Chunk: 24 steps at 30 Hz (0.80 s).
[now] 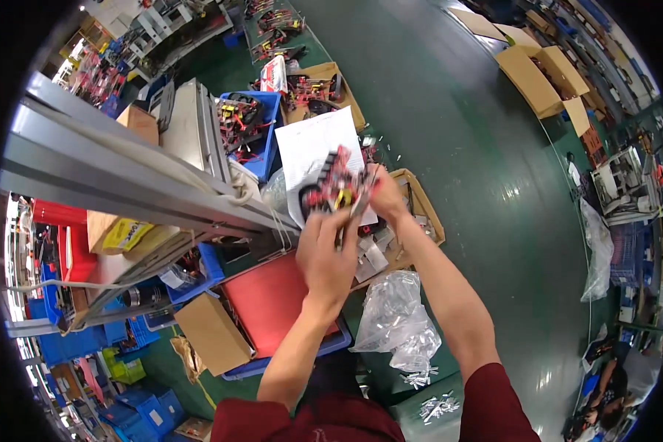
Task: Assembling electronic components and circuit boards into a metal enclosure using an electric screwdriver on a factory production line.
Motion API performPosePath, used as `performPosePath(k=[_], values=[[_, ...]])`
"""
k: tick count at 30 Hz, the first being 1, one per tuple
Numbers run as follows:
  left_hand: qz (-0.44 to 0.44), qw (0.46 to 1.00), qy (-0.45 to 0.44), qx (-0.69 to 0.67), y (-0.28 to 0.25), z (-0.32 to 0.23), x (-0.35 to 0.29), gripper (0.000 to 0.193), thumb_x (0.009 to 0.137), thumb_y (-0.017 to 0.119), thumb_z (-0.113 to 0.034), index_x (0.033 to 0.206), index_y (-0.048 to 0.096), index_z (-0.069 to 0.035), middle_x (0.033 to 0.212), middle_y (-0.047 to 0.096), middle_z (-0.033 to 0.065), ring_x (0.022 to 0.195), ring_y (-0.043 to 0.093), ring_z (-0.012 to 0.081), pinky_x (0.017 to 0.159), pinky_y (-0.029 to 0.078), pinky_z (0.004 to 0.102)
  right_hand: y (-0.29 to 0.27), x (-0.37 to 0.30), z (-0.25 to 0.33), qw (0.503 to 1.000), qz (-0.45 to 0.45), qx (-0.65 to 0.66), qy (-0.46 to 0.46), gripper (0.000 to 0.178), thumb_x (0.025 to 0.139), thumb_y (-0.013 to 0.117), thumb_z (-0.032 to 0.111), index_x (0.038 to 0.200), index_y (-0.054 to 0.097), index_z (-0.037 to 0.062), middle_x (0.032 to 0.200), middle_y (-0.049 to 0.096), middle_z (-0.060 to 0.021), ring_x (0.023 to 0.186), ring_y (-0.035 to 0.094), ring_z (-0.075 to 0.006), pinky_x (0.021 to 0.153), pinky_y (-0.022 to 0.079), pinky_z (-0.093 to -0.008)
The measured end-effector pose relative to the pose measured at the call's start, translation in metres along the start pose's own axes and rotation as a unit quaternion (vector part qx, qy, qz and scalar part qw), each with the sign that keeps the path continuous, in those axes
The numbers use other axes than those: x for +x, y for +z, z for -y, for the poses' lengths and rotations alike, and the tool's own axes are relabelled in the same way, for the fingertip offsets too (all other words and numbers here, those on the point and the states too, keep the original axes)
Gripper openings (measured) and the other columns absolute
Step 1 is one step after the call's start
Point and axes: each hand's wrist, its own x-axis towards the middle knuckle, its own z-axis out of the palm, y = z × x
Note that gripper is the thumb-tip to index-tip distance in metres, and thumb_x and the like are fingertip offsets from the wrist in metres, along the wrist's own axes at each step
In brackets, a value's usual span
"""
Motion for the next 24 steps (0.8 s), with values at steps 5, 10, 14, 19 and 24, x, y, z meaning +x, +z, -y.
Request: performPosePath(k=[5,10,14,19,24], values=[[-0.092,0.988,-0.062,0.107,0.063,0.063,0.036,0.013,0.086,0.072,-0.009,0.098,0.069,-0.004,0.089,0.061,0.0125,0.086,0.060,0.0308,0.077,0.047,0.0419,-0.044,-0.098,0.053,0.989,-0.060,-0.133,-0.025,0.042,0.096,0.061,0.013,0.135,0.052,0.0002,0.117,0.068,-0.0154,0.107,0.067,-0.0227,0.091,0.052,-0.0337],[-0.047,0.968,-0.144,0.198,0.107,0.145,0.036,0.024,0.083,0.069,-0.010,0.105,0.063,-0.006,0.101,0.062,0.0143,0.100,0.060,0.0363,0.088,0.048,0.0479,-0.117,-0.229,0.024,0.989,-0.108,0.004,0.099,0.042,0.099,0.060,0.011,0.138,0.052,0.0007,0.124,0.065,-0.0123,0.108,0.066,-0.0206,0.090,0.052,-0.0313],[-0.030,0.974,-0.146,0.169,0.128,0.150,0.035,0.034,0.078,0.071,-0.006,0.110,0.060,-0.003,0.110,0.059,0.0188,0.106,0.057,0.0374,0.090,0.047,0.0486,-0.189,-0.348,-0.026,0.971,-0.173,-0.012,0.165,0.037,0.099,0.060,0.013,0.134,0.056,0.0013,0.113,0.068,-0.0092,0.094,0.067,-0.0145,0.071,0.053,-0.0242],[-0.031,0.992,-0.051,0.114,0.101,0.104,0.020,0.050,0.079,0.069,-0.006,0.126,0.053,-0.001,0.113,0.057,0.0216,0.109,0.055,0.0400,0.093,0.046,0.0488,-0.214,-0.445,-0.035,0.940,-0.240,-0.037,0.239,0.037,0.099,0.061,0.014,0.132,0.055,-0.0012,0.110,0.068,-0.0104,0.085,0.066,-0.0135,0.065,0.051,-0.0226],[0.108,0.993,-0.047,-0.031,0.075,0.022,-0.045,0.046,0.084,0.066,-0.003,0.128,0.054,0.000,0.112,0.058,0.0203,0.108,0.056,0.0402,0.095,0.046,0.0479,-0.192,-0.494,-0.010,0.914,-0.299,-0.067,0.267,0.035,0.100,0.058,0.014,0.133,0.056,0.0030,0.109,0.069,-0.0100,0.086,0.067,-0.0143,0.068,0.052,-0.0250]])
